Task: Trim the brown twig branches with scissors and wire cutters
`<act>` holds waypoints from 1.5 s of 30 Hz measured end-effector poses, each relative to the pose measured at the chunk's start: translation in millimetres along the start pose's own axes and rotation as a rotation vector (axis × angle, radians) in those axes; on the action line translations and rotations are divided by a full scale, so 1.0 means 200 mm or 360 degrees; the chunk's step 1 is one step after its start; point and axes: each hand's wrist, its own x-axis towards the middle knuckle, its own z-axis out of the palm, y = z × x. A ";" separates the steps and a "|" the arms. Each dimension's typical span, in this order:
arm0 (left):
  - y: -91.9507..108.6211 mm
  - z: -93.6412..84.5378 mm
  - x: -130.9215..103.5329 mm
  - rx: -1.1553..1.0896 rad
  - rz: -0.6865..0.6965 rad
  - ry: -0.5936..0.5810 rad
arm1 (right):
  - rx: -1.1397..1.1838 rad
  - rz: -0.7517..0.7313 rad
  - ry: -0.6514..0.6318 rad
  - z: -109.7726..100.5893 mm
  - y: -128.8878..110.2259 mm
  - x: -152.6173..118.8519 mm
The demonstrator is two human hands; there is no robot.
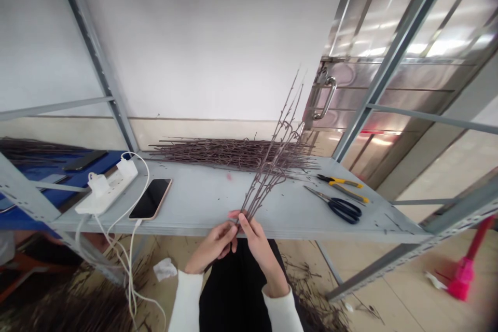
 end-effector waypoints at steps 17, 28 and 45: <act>-0.04 0.12 0.14 0.0109 0.0389 0.0701 | -0.1231 -0.0188 0.0301 -0.43 -0.25 0.53; -0.04 0.22 0.14 0.0083 0.0259 0.0860 | -0.1900 -0.0491 0.0319 -0.43 -0.27 0.61; 0.03 0.32 0.02 0.0310 0.0273 0.0889 | -0.2582 -0.0784 0.0223 -0.71 -0.47 0.67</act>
